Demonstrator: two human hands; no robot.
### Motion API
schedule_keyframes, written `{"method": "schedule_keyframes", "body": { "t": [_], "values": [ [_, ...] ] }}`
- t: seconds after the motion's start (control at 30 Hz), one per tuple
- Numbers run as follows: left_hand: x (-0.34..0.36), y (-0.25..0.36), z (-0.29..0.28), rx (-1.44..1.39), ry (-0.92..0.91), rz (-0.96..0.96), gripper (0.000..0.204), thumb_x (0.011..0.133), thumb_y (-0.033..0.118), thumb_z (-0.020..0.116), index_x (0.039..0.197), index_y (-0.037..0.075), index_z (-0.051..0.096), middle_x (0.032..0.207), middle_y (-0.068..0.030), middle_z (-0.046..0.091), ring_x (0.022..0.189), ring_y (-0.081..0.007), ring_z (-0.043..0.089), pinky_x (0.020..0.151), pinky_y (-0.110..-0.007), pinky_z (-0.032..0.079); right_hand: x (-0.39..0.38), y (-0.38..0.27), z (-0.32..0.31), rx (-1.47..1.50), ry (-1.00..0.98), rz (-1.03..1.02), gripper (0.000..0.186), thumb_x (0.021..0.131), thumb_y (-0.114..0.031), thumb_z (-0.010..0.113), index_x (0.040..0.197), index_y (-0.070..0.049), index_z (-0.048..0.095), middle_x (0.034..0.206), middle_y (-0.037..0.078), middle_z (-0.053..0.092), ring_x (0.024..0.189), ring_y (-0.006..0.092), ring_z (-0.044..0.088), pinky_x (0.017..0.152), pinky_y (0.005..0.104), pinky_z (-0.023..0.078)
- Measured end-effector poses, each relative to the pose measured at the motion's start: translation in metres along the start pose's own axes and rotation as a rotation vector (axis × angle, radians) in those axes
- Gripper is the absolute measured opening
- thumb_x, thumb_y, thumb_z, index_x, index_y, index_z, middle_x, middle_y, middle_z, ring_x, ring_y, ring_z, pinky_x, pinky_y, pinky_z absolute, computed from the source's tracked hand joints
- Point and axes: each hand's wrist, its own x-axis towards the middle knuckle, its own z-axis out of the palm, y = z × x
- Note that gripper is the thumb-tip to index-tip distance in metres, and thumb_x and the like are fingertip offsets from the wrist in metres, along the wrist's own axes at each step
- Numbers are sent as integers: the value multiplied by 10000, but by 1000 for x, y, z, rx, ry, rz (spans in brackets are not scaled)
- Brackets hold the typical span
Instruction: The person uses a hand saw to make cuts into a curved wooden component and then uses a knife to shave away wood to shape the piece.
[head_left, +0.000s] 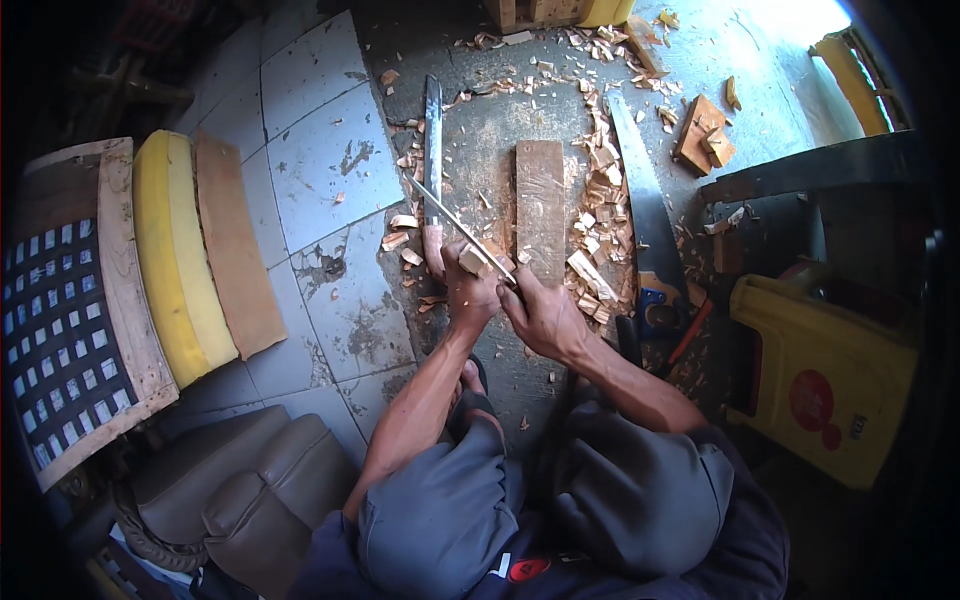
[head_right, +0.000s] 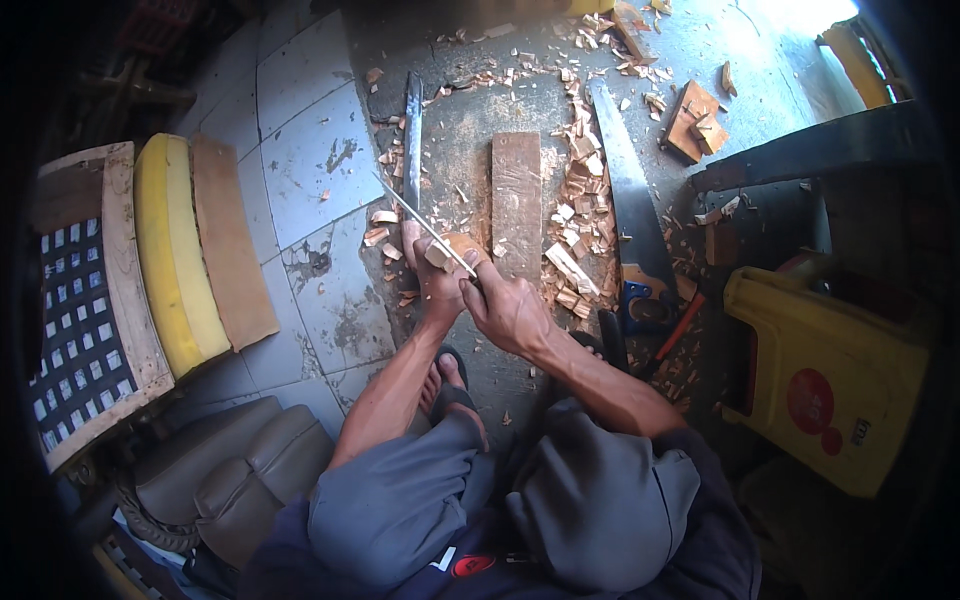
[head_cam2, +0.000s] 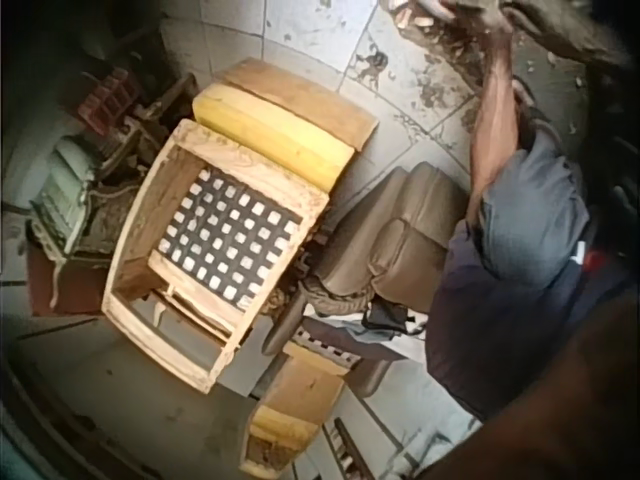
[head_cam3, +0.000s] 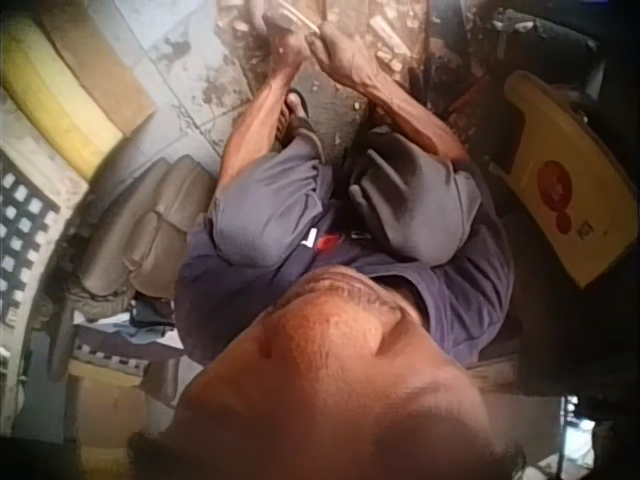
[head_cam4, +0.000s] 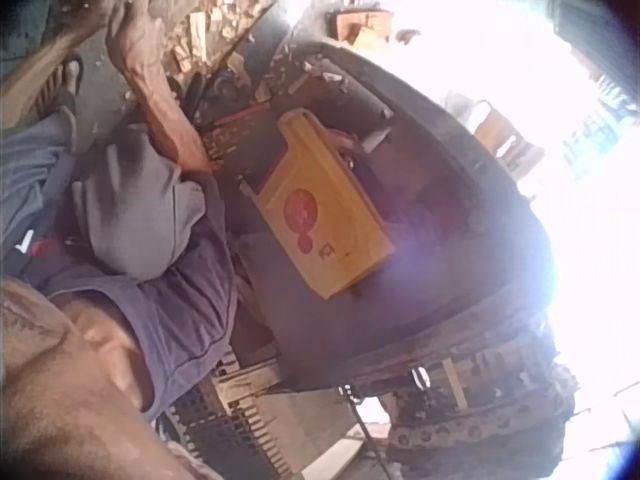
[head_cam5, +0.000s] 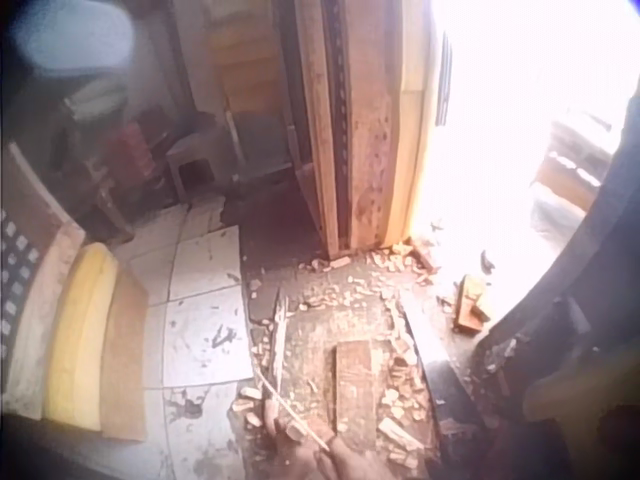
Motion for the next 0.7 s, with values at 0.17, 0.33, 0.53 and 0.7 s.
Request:
{"method": "schedule_keyframes", "body": {
  "t": [0.17, 0.33, 0.53, 0.7],
  "values": [
    [-10, 1, 22, -140, -6, -157, 406, 820, 83, 802, 1119, -6, 544, 1066, -140, 489, 1002, -316, 563, 882, -426, 467, -3, -1, -11, 48, 6, 47, 289, 986, -246, 606, 1134, -6, 542, 747, 285, 659, 689, 493, 664, 584, 560, 520],
    [-17, 3, 15, -378, 29, -349, 335, 862, 95, 760, 1097, -1, 541, 1095, -129, 475, 985, -286, 560, 862, -413, 463, -9, -9, -10, 198, 69, 2, 239, 978, -199, 628, 1107, -14, 550, 729, 260, 659, 659, 457, 675, 542, 519, 514],
    [-12, -1, 13, -267, -32, -294, 406, 834, 78, 798, 1118, -8, 520, 1094, -125, 488, 989, -299, 577, 909, -434, 460, 2, 0, -3, 11, -11, 4, 258, 974, -174, 620, 1153, -8, 537, 686, 265, 645, 622, 434, 683, 538, 503, 525],
    [-11, -3, 5, -120, -53, -159, 406, 835, 77, 794, 1128, -9, 528, 1091, -130, 495, 1026, -300, 561, 914, -435, 462, 0, -12, -8, 136, 106, -45, 241, 970, -183, 628, 1105, -8, 531, 670, 266, 635, 640, 449, 681, 556, 516, 525]
  ]
}}
